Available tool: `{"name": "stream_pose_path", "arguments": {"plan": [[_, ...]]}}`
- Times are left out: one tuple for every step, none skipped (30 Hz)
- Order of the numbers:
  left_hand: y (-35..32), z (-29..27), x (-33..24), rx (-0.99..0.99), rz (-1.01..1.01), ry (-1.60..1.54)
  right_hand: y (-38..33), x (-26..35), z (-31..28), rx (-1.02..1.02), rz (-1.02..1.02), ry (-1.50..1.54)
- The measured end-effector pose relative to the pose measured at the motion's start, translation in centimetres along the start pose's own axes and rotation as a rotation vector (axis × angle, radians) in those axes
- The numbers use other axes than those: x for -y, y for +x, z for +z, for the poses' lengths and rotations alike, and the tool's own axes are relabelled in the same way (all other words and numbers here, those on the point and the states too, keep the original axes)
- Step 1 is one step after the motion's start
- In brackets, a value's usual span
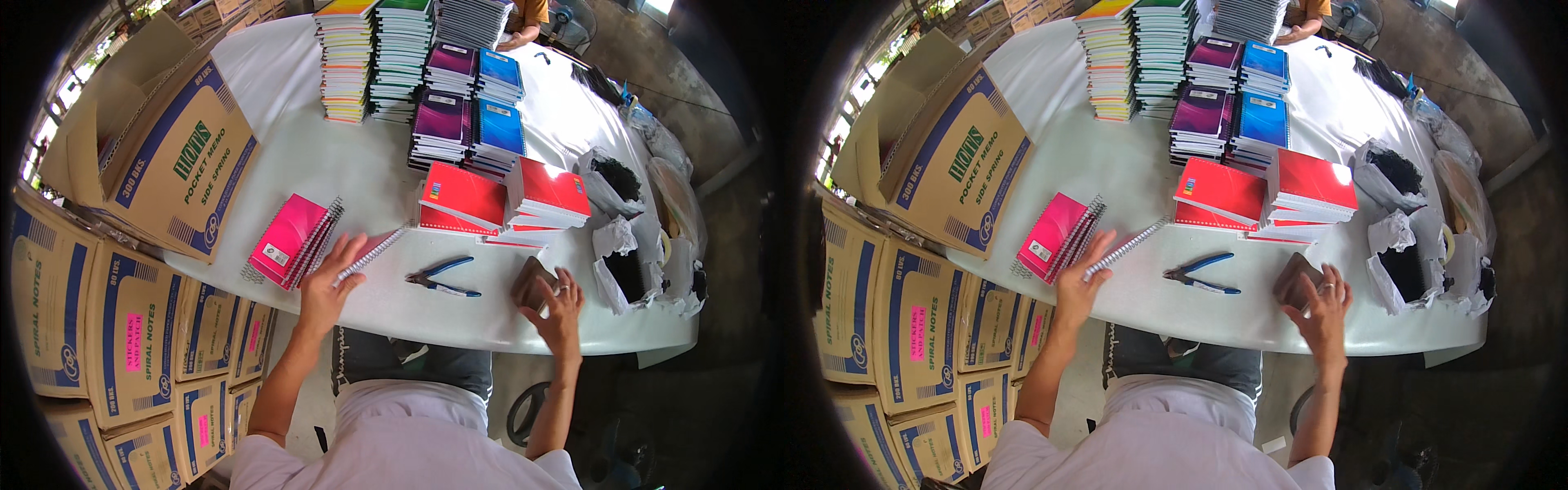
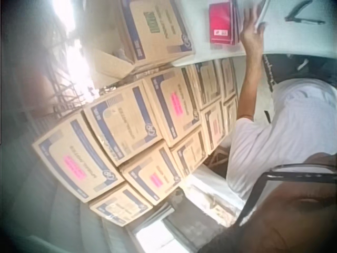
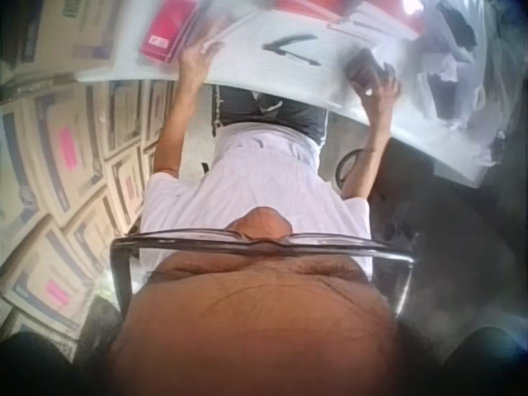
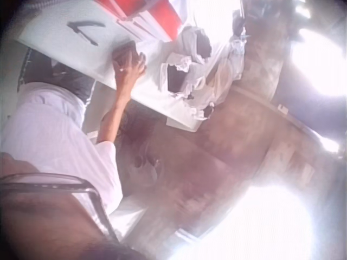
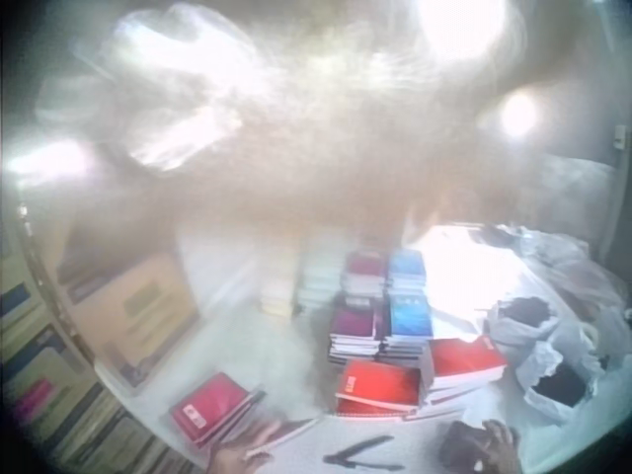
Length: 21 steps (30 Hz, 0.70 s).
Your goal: The person assembles notebooks by hand. The person takes a stack of paper, threads a wire spiral through the side perforations, and trims the wire using shears.
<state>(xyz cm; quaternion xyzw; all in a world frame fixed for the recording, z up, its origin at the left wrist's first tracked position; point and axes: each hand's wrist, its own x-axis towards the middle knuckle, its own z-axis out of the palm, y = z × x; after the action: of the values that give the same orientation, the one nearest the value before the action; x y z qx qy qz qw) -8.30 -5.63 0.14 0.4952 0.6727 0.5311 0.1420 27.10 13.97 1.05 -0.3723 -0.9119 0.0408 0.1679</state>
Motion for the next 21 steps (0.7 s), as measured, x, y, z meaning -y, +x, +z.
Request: {"name": "stream_pose_path", "arguments": {"plan": [[-0.6, 0.4, 0.6, 0.057, 0.055, 0.183, 0.7, 1.8, 0.9, -0.052, -0.04, 0.007], [-1.2, 0.9, 1.2, 0.06, 0.071, 0.281, 1.5, 3.8, 1.9, -0.102, -0.081, 0.017], [-1.8, 1.7, 1.8, 0.068, 0.09, 0.376, 2.3, 6.0, 2.8, -0.081, -0.157, 0.079], [-2.4, 2.1, 2.2, 0.076, 0.103, 0.477, 3.3, 8.3, 3.9, -0.056, -0.237, 0.149], [-2.6, 2.6, 2.5, 0.07, 0.133, 0.546, 4.2, 9.6, 5.2, -0.022, -0.313, 0.145], [-2.6, 2.9, 2.2, 0.066, 0.127, 0.547, 4.7, 10.3, 6.5, 0.012, -0.391, 0.141], [-2.5, 3.2, 1.9, 0.053, 0.119, 0.55, 5.1, 10.5, 7.2, -0.011, -0.398, 0.093], [-2.3, 3.4, 1.5, 0.04, 0.111, 0.553, 5.3, 10.6, 7.8, -0.035, -0.405, 0.045], [-2.2, 3.3, 0.9, 0.057, 0.091, 0.559, 5.8, 11.2, 7.8, -0.056, -0.42, -0.005], [-2.3, 3.4, 0.9, 0.047, 0.094, 0.563, 5.6, 11.8, 7.5, 0.004, -0.387, 0.154], [-2.4, 3.5, 1.0, 0.038, 0.098, 0.566, 4.9, 12.5, 6.8, 0.064, -0.35, 0.312], [-2.4, 3.5, 1.0, 0.03, 0.102, 0.569, 4.5, 13.6, 5.8, 0.125, -0.311, 0.468], [-2.5, 3.5, 0.8, 0.024, 0.093, 0.581, 4.3, 14.8, 5.0, 0.057, -0.393, 0.453], [-2.7, 3.4, 0.7, 0.028, 0.081, 0.586, 4.2, 15.6, 4.7, 0.059, -0.406, 0.428], [-2.6, 3.4, 0.6, 0.034, 0.075, 0.587, 4.1, 16.2, 4.5, 0.057, -0.415, 0.399], [-2.6, 3.4, 0.5, 0.039, 0.069, 0.589, 4.1, 16.5, 4.4, 0.056, -0.424, 0.369], [-2.7, 3.4, 0.4, 0.052, 0.06, 0.59, 4.2, 16.6, 4.5, 0.054, -0.436, 0.359], [-2.7, 3.4, 0.3, 0.063, 0.049, 0.594, 4.3, 16.6, 4.5, 0.049, -0.444, 0.346], [-2.7, 3.4, 0.2, 0.073, 0.037, 0.597, 4.3, 16.6, 4.5, 0.044, -0.453, 0.334], [-2.7, 3.3, 0.2, 0.073, 0.038, 0.602, 4.4, 16.6, 4.5, 0.04, -0.462, 0.321], [-2.7, 3.3, 0.4, 0.073, 0.038, 0.606, 4.5, 16.7, 4.5, 0.031, -0.469, 0.335]]}}
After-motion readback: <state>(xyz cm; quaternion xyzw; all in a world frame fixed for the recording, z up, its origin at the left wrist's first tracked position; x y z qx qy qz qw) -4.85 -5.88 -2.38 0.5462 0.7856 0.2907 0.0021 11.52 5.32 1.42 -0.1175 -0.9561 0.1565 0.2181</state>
